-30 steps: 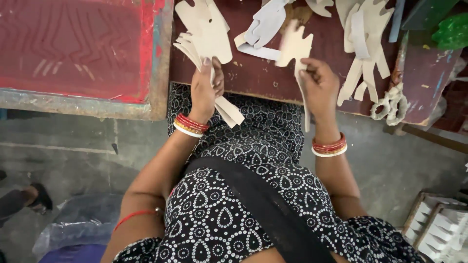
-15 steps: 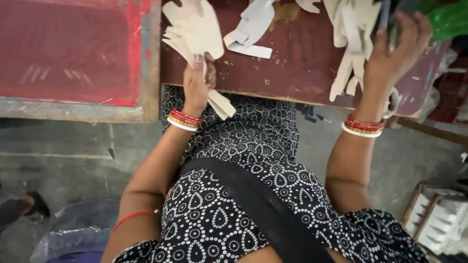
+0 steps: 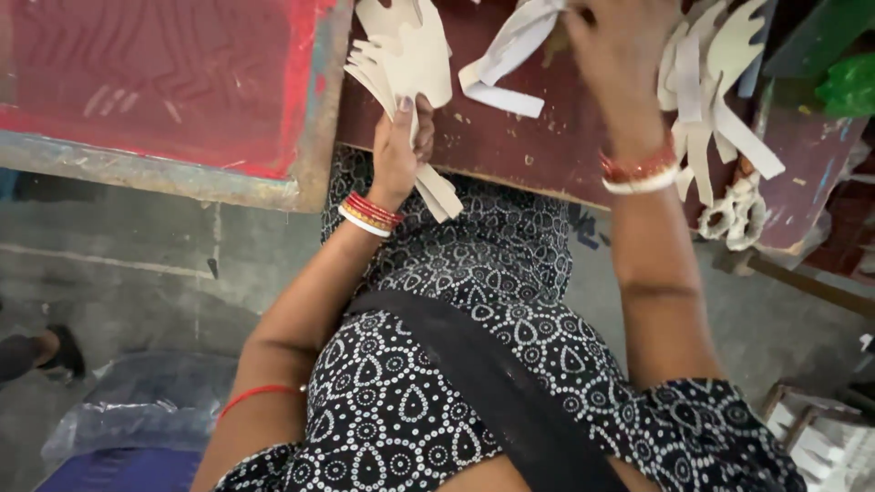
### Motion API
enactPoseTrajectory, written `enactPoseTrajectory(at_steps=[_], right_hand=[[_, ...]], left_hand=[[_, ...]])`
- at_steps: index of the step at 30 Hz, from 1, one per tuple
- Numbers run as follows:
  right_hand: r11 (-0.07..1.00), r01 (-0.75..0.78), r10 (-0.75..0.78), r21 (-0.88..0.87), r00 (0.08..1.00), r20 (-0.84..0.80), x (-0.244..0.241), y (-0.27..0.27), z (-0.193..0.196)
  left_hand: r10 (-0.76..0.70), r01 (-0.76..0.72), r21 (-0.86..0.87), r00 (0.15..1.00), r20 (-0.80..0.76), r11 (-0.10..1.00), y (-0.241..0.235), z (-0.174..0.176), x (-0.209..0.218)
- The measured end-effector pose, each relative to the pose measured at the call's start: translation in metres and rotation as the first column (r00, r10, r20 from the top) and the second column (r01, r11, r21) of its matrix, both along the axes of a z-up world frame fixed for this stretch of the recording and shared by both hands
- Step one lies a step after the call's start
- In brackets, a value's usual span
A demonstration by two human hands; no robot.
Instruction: Sorting and organizing white paper cutouts at a workbench in a print shop.
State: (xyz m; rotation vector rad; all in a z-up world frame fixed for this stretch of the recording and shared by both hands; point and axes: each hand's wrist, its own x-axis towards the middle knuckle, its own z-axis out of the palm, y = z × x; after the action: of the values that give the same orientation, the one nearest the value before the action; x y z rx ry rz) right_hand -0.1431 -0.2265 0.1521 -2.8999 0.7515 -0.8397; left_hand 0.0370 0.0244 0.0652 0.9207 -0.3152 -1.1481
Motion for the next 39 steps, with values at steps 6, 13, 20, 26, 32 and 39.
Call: enactPoseTrajectory(at_steps=[6, 13, 20, 26, 32, 39], right_hand=[[0.991, 0.105, -0.114, 0.080, 0.987, 0.116, -0.020, 0.051, 0.054], [0.973, 0.023, 0.010, 0.228, 0.990, -0.144, 0.031, 0.169, 0.044], [0.885, 0.017, -0.011, 0.464, 1.000, -0.016, 0.039, 0.115, -0.006], [0.948, 0.176, -0.190, 0.266, 0.982, 0.025, 0.047, 0.074, -0.046], [0.679, -0.053, -0.240, 0.732, 0.927, 0.289, -0.004, 0.048, -0.080], [0.570, -0.167, -0.215, 0.804, 0.914, 0.343, -0.013, 0.081, -0.035]], left_hand=[[-0.010, 0.008, -0.032, 0.999, -0.052, 0.999, -0.004, 0.010, -0.012], [-0.091, 0.093, -0.078, 0.995, 0.034, 0.993, -0.009, 0.004, -0.047], [0.138, -0.133, -0.035, 0.968, 0.211, 0.990, 0.008, 0.013, -0.003], [0.041, -0.040, 0.018, 0.998, -0.049, 0.999, 0.004, 0.008, 0.003], [-0.017, 0.018, 0.015, 0.997, -0.076, 1.000, 0.003, 0.002, 0.004], [-0.004, 0.004, 0.057, 1.000, -0.001, 0.998, -0.006, -0.005, -0.005]])
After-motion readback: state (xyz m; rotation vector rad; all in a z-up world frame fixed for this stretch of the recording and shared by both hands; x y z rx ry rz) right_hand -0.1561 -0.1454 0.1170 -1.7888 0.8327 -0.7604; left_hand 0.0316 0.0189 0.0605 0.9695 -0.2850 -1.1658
